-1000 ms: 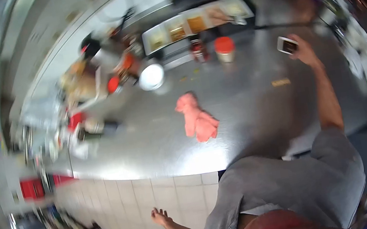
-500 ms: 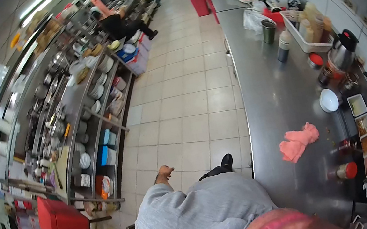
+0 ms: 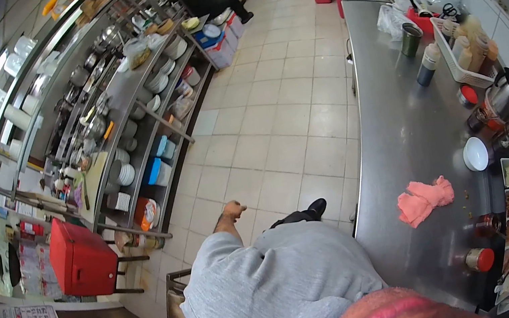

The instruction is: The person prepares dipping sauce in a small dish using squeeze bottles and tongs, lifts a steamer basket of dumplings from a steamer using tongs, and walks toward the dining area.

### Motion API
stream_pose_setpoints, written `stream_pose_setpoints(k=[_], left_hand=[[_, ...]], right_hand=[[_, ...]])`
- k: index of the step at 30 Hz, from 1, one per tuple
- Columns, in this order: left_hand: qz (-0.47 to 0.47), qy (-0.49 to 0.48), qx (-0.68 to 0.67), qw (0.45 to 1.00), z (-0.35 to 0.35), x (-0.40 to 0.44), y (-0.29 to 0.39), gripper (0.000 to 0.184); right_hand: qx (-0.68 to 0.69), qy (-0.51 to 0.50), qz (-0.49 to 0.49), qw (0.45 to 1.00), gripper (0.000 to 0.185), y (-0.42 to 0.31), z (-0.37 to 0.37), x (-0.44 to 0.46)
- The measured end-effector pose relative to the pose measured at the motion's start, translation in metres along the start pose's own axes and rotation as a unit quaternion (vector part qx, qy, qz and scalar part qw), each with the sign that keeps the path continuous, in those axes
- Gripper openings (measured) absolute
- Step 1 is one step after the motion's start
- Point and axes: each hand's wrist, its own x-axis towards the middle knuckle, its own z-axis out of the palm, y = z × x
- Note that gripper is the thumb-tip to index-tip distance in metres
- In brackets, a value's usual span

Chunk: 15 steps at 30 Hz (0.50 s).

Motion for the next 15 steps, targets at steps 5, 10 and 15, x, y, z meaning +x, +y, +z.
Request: stream_pose_setpoints(k=[5,10,15], left_hand=[[0.011,0.011,-0.004,1.000,0.002,0.001,-0.003,0.052],[0.012,-0.004,-0.011,1.000,0.002,0.008,0.005,0.054],[0.029,-0.027,-0.032,0.999,0.029,0.047,-0.012,0.053]], right_hand=[[0.009,0.032,-0.021,0.999,0.047,-0.024,0.003,-0.005],[0.065,0.118,-0.054,0.989,0.043,-0.082,-0.012,-0.026],[0.172,0.217,-0.125,0.953,0.039,-0.178,-0.035,-0.075]])
